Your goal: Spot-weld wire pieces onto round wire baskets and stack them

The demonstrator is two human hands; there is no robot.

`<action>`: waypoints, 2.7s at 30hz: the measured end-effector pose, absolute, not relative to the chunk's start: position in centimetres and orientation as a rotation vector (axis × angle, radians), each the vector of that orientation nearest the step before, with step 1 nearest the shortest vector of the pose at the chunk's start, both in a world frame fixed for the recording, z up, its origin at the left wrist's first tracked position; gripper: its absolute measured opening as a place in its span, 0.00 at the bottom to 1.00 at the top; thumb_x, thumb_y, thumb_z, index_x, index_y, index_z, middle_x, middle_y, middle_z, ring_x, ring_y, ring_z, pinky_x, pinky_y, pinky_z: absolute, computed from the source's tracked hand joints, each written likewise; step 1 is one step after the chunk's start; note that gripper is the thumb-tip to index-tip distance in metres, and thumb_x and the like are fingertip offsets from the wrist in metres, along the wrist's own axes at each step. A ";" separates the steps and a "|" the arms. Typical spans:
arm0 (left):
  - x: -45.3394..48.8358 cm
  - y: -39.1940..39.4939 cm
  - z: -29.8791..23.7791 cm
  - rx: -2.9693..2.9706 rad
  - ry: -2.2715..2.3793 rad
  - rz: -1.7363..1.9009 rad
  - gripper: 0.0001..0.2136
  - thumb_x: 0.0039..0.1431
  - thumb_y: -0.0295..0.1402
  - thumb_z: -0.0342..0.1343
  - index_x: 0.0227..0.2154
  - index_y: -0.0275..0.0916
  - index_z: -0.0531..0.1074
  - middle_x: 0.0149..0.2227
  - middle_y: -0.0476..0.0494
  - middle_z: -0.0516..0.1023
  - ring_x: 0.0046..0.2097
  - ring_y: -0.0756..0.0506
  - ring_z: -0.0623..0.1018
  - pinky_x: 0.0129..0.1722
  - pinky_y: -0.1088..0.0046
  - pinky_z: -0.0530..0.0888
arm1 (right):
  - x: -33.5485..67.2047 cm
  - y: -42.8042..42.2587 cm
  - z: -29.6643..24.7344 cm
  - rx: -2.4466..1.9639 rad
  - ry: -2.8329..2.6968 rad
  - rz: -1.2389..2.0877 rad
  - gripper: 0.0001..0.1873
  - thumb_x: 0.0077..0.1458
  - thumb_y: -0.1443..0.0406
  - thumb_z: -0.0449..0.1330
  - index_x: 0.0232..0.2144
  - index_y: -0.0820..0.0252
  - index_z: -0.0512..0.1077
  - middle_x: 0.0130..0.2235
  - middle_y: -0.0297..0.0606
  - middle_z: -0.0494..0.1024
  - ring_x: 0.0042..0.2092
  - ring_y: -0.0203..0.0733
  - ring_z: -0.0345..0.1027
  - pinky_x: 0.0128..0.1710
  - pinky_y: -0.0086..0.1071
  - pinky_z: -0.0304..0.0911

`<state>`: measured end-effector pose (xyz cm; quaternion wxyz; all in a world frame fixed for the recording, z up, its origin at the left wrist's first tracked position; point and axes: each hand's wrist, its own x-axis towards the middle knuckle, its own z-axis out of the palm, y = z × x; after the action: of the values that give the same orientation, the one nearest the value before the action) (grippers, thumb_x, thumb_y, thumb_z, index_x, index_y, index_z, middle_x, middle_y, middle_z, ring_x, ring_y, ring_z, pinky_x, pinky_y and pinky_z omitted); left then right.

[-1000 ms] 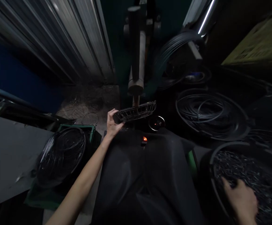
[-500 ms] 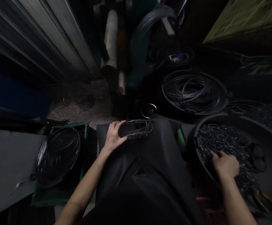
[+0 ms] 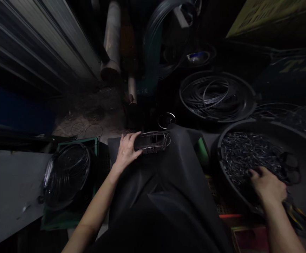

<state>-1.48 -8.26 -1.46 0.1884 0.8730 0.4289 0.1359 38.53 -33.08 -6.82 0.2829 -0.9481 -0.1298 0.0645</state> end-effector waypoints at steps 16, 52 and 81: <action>-2.6 -7.9 -1.6 2.383 0.988 0.398 0.36 0.46 0.19 0.54 0.60 0.39 0.52 0.57 0.35 0.60 0.65 0.36 0.55 0.63 0.51 0.58 | 22.7 -23.5 -3.1 -2.122 -1.131 0.521 0.24 0.48 0.45 0.55 0.32 0.58 0.75 0.31 0.38 0.78 0.29 0.42 0.71 0.31 0.34 0.66; -2.3 -2.8 2.0 2.614 1.155 0.882 0.26 0.51 0.18 0.49 0.54 0.40 0.60 0.51 0.40 0.68 0.62 0.42 0.63 0.62 0.53 0.60 | 11.3 -8.0 2.2 -1.636 -1.292 0.322 0.13 0.56 0.56 0.55 0.32 0.59 0.73 0.32 0.38 0.75 0.32 0.38 0.69 0.34 0.31 0.65; -2.0 1.1 0.5 2.607 1.045 1.012 0.24 0.52 0.20 0.50 0.54 0.38 0.59 0.51 0.39 0.68 0.62 0.42 0.63 0.62 0.52 0.60 | 12.2 -5.3 1.3 -1.547 -1.328 0.326 0.11 0.58 0.57 0.56 0.34 0.59 0.71 0.33 0.37 0.74 0.33 0.38 0.68 0.35 0.33 0.64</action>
<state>-2.05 1.10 0.49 0.0779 0.8706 0.3491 0.3379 12.19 -5.25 1.35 0.5127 -0.6433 -0.5522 0.1357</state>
